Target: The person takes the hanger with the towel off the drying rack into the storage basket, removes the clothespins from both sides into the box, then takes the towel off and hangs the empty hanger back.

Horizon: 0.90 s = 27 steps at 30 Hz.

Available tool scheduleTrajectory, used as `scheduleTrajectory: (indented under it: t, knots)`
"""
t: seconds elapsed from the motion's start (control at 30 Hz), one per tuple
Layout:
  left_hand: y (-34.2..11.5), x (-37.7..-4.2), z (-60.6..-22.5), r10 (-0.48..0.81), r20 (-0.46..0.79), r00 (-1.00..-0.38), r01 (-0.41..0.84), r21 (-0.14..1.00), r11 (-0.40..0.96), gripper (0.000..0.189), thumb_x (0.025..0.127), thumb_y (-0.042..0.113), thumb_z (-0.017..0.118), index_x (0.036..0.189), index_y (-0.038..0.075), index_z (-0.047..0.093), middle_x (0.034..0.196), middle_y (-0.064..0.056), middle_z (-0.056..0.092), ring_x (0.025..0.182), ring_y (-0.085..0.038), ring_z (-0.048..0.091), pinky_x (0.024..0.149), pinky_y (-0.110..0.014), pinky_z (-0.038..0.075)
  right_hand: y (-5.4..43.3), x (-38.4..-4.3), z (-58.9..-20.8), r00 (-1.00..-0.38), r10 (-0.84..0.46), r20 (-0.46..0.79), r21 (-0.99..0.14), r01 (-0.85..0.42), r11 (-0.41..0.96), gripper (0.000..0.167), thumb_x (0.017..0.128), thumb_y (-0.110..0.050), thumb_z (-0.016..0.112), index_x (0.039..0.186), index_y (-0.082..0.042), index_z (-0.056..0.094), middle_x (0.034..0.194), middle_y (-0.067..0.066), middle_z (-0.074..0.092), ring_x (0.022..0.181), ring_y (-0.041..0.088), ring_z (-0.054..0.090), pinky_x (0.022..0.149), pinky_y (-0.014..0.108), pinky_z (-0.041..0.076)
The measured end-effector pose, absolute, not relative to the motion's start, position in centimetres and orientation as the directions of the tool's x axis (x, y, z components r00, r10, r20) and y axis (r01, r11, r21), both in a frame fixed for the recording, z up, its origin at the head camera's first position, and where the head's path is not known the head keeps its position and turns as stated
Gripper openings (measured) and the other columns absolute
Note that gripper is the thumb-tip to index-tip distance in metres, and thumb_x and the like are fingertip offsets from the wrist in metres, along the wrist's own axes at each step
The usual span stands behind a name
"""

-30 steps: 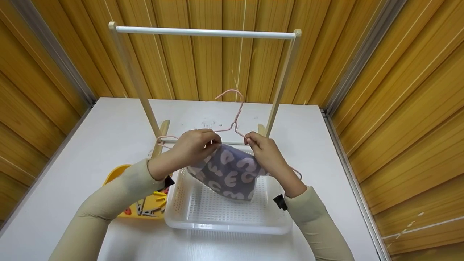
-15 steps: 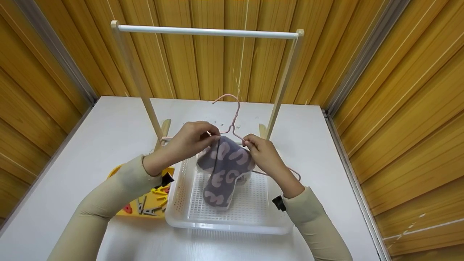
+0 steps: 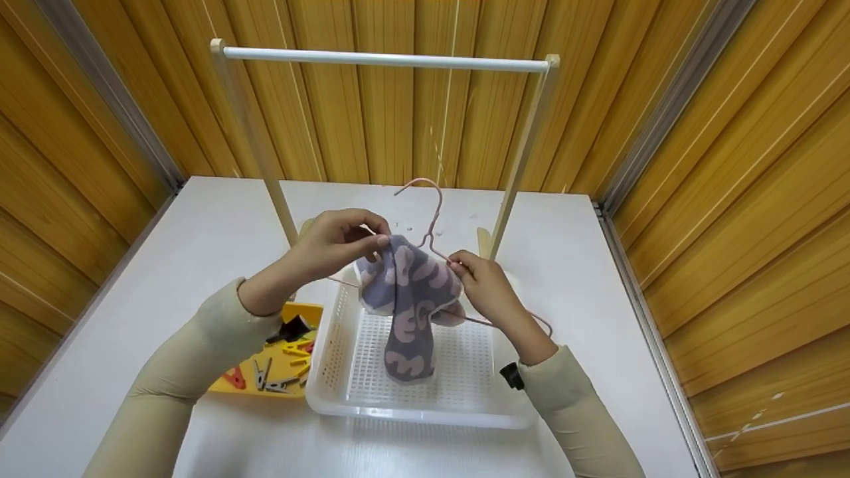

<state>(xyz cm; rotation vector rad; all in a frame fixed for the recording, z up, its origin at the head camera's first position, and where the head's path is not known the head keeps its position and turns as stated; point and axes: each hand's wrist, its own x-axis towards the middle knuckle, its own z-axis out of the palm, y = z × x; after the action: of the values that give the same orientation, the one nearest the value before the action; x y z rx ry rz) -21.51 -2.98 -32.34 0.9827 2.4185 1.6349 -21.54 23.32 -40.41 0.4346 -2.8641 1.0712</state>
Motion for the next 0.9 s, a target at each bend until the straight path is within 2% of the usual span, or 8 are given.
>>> scheduleTrajectory:
  t: [0.1,0.27,0.4,0.53,0.77,0.9]
  knots:
    - [-3.6,-21.3,-31.8,0.531,0.299,-0.793,0.463,0.863,0.204,0.014,0.098,0.004,0.065,0.106,-0.007,0.069,0.105,-0.020,0.071,0.072,-0.004,0.065,0.073,-0.022,0.060,23.6,-21.5,-40.7,-0.962,-0.234,0.138,-0.639,-0.267,0.721,0.024,0.106,-0.006,0.049,0.117,0.002,0.068,0.116,0.025,0.073,0.097,0.031,0.065,0.088,0.048,0.053]
    - [-4.2,-21.1,-31.2,0.530,0.308,-0.790,0.459,0.871,0.178,0.015,0.098,0.003,0.065,0.107,-0.008,0.069,0.105,-0.022,0.071,0.073,-0.001,0.064,0.076,-0.025,0.061,24.1,-21.6,-41.1,-0.968,-0.222,0.122,-0.658,-0.246,0.711,0.025,0.105,-0.004,0.049,0.121,0.004,0.067,0.119,0.028,0.071,0.112,0.043,0.068,0.097,0.057,0.054]
    - [-4.5,-21.0,-30.9,0.532,0.306,-0.789,0.447,0.881,0.156,0.015,0.097,0.002,0.065,0.106,-0.009,0.068,0.105,-0.023,0.071,0.073,0.000,0.064,0.076,-0.026,0.061,24.4,-21.8,-41.4,-0.970,-0.212,0.117,-0.656,-0.236,0.717,0.022,0.105,-0.006,0.051,0.118,0.002,0.067,0.112,0.024,0.073,0.101,0.033,0.067,0.089,0.049,0.054]
    - [-4.9,-20.7,-30.8,0.533,0.306,-0.789,0.434,0.891,0.131,0.015,0.097,0.000,0.064,0.107,-0.012,0.067,0.104,-0.026,0.070,0.071,0.001,0.064,0.074,-0.024,0.060,24.9,-21.8,-41.8,-0.970,-0.211,0.124,-0.646,-0.240,0.724,0.020,0.105,-0.008,0.052,0.115,0.001,0.067,0.102,0.020,0.071,0.089,0.023,0.057,0.081,0.040,0.049]
    - [-5.3,-20.5,-30.3,0.527,0.327,-0.784,0.434,0.896,0.089,0.015,0.097,-0.002,0.063,0.106,-0.013,0.066,0.103,-0.027,0.069,0.070,0.000,0.064,0.072,-0.021,0.058,25.8,-21.6,-42.5,-0.972,-0.196,0.130,-0.639,-0.234,0.733,0.020,0.106,-0.009,0.051,0.113,0.002,0.067,0.106,0.023,0.071,0.086,0.022,0.055,0.076,0.037,0.045]
    - [-5.4,-20.5,-30.2,0.527,0.335,-0.781,0.439,0.895,0.081,0.016,0.097,-0.001,0.063,0.107,-0.014,0.066,0.105,-0.027,0.069,0.070,0.001,0.065,0.073,-0.021,0.059,26.3,-21.5,-42.6,-0.977,-0.180,0.113,-0.632,-0.211,0.745,0.022,0.108,-0.011,0.049,0.113,0.001,0.066,0.107,0.023,0.070,0.090,0.026,0.058,0.077,0.038,0.045]
